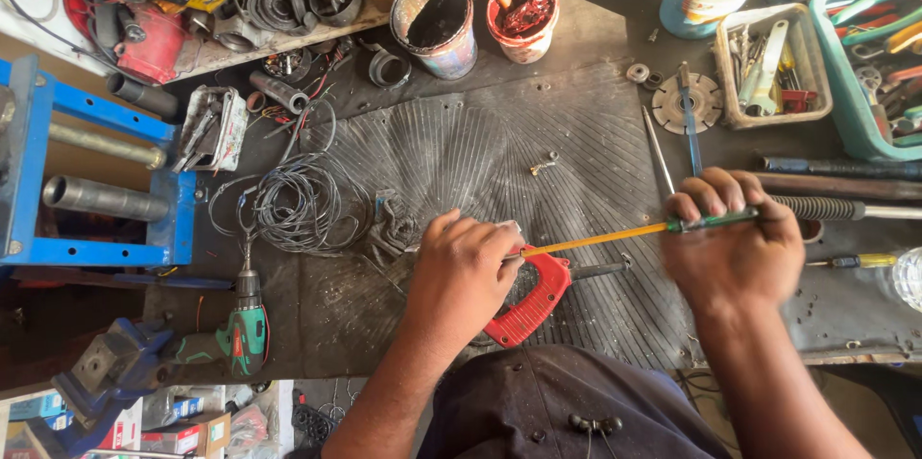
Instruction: The person assembles a red power tool on a cluttered workbench. They use a screwdriver to tighten screws on the tool's housing, then attach a long metal shaft to the tool's head. The person uses a hammer to tap the shaft into place and secures it with a nut.
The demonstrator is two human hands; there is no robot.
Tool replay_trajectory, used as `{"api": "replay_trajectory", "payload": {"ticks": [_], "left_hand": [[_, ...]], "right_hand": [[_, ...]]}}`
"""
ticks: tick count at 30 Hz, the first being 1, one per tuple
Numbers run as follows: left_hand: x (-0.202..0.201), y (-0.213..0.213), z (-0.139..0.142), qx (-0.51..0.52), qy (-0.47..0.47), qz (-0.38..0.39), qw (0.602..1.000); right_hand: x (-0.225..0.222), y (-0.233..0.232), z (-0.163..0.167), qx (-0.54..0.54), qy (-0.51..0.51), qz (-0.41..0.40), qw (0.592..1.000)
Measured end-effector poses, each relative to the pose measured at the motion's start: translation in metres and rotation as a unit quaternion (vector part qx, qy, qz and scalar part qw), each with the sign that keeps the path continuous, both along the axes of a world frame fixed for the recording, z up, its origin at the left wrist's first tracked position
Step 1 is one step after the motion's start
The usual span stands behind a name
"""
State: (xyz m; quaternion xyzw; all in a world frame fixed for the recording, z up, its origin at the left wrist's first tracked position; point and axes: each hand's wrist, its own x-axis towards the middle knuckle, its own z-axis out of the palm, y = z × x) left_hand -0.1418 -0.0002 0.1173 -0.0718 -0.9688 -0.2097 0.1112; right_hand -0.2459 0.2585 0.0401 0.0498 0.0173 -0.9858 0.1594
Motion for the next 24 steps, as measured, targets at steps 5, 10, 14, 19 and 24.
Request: {"api": "replay_trajectory", "payload": {"ticks": [5,10,14,19,24], "left_hand": [[-0.004,0.004,0.010,0.002,-0.039,-0.009,0.999],[-0.001,0.001,0.014,0.009,-0.016,-0.045,0.999],[-0.018,0.004,0.009,0.039,-0.066,-0.055,0.996],[-0.076,0.019,-0.012,0.201,-0.355,-0.113,0.906],[-0.103,0.024,-0.037,0.311,-0.474,-0.189,0.802]], "right_hand": [[-0.020,-0.006,-0.019,-0.075,0.024,0.047,0.996],[-0.020,-0.016,-0.001,-0.019,-0.078,-0.034,0.996],[-0.022,-0.018,0.001,-0.065,-0.032,0.003,0.997],[-0.029,-0.018,-0.016,-0.149,0.043,0.050,0.987],[-0.028,-0.014,-0.012,-0.102,0.042,0.034,0.993]]}}
